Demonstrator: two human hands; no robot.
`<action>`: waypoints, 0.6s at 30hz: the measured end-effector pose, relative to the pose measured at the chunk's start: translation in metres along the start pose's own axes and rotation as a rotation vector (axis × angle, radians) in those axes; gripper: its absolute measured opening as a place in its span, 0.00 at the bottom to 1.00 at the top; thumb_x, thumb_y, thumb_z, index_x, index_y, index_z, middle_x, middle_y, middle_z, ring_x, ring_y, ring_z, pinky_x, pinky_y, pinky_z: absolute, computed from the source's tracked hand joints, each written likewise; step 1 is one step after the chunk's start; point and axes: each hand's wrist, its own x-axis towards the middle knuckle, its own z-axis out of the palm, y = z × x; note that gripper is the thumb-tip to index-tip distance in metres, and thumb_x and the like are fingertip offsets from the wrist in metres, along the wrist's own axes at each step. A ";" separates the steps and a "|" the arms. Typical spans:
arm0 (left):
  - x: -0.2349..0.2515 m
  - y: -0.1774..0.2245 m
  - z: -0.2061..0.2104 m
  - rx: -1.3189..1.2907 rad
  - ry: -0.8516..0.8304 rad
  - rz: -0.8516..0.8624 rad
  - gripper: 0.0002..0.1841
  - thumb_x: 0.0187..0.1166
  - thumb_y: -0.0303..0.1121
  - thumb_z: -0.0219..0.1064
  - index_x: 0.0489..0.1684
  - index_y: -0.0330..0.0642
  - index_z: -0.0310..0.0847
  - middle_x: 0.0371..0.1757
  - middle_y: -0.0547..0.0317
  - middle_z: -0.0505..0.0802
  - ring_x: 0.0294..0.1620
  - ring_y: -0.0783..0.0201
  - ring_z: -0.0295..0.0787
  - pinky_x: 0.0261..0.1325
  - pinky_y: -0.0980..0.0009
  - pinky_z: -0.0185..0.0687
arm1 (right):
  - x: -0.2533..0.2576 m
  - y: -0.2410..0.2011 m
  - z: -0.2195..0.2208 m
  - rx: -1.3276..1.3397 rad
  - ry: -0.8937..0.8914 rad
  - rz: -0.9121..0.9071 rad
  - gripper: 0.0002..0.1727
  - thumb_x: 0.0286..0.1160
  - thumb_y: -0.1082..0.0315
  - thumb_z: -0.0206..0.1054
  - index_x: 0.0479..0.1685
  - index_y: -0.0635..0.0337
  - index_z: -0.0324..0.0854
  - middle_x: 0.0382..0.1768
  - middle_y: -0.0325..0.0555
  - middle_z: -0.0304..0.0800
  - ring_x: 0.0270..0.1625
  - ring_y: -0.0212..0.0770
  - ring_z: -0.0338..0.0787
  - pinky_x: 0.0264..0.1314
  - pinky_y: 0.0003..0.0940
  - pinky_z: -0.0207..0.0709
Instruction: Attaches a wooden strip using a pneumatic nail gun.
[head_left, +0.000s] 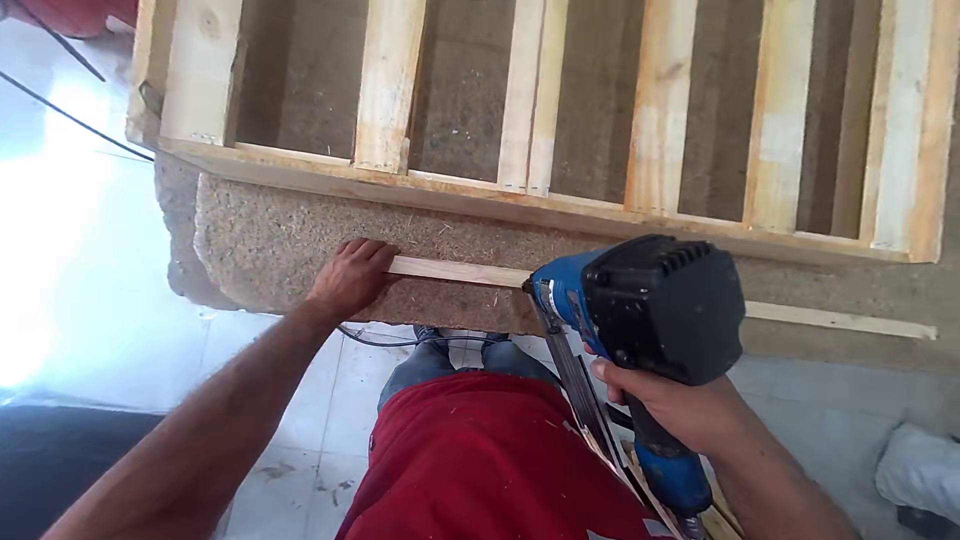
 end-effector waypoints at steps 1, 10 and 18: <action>-0.002 -0.007 0.001 -0.041 0.022 0.002 0.22 0.82 0.45 0.71 0.66 0.41 0.84 0.63 0.44 0.90 0.69 0.41 0.84 0.73 0.44 0.78 | 0.001 -0.004 0.008 -0.003 0.011 0.009 0.12 0.62 0.64 0.82 0.45 0.50 0.91 0.26 0.50 0.94 0.25 0.47 0.93 0.32 0.37 0.90; -0.002 -0.018 0.012 -0.178 0.128 0.036 0.16 0.76 0.41 0.75 0.57 0.45 0.89 0.51 0.51 0.92 0.58 0.45 0.86 0.64 0.46 0.80 | 0.002 -0.023 0.051 0.027 0.122 0.070 0.14 0.64 0.71 0.81 0.50 0.54 0.90 0.33 0.54 0.95 0.25 0.50 0.92 0.30 0.39 0.91; -0.001 -0.024 0.015 -0.230 0.121 0.041 0.16 0.76 0.42 0.74 0.57 0.46 0.90 0.50 0.53 0.92 0.56 0.47 0.84 0.65 0.48 0.78 | 0.004 -0.020 0.053 -0.055 0.116 0.089 0.10 0.66 0.64 0.81 0.45 0.52 0.91 0.26 0.50 0.93 0.24 0.46 0.91 0.31 0.37 0.89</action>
